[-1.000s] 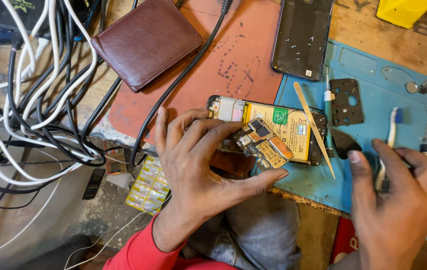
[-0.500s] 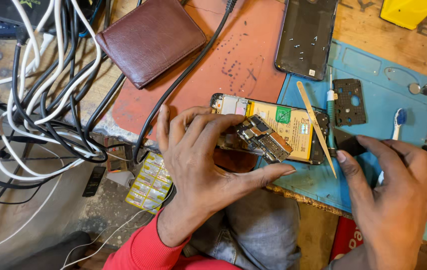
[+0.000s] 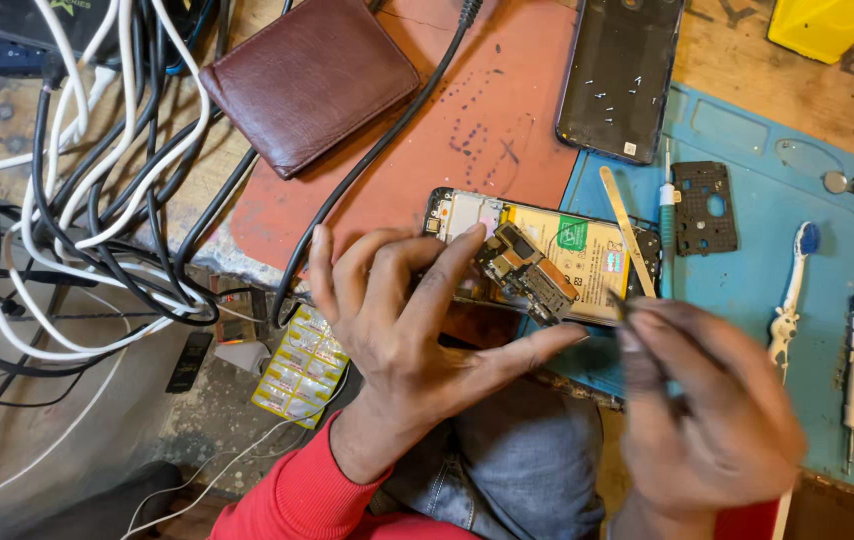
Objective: The person works on a disassembled smartphone at a repair bench, holding the exposed motherboard and battery assembly in one hand while cleaning the board with a cotton swab. They use a black pry tool to lift and reposition components on the board, then continue swabbing the board and battery area before lifting the board again.
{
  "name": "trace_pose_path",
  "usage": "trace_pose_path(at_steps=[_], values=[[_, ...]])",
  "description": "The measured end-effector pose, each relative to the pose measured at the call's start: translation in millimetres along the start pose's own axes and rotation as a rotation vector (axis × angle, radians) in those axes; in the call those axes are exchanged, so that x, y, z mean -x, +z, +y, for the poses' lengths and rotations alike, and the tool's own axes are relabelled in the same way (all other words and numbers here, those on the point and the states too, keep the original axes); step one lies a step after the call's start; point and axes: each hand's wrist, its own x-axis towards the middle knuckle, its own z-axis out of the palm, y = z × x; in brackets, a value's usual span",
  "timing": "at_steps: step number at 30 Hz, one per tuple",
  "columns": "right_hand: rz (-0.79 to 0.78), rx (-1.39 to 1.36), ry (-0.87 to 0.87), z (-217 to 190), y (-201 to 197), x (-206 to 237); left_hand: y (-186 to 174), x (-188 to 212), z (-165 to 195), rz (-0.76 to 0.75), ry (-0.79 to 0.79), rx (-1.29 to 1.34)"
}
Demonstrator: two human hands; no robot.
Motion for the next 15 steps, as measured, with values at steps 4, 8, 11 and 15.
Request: trace_pose_path(at_steps=[4, 8, 11, 15], values=[[0.007, -0.066, -0.001, -14.4, 21.2, -11.6, 2.2, 4.8, -1.3, 0.019, 0.002, -0.062], [-0.013, -0.196, 0.098, -18.7, 24.9, -22.5, 1.3, 6.9, -1.2, -0.010, -0.001, -0.066], [-0.083, -0.150, 0.103, -17.9, 24.5, -24.6, -0.9, 7.2, -2.4, -0.039, 0.025, -0.063], [-0.094, -0.212, 0.145, -15.7, 25.7, -23.9, -2.8, 8.5, -4.2, -0.071, 0.068, -0.072]])
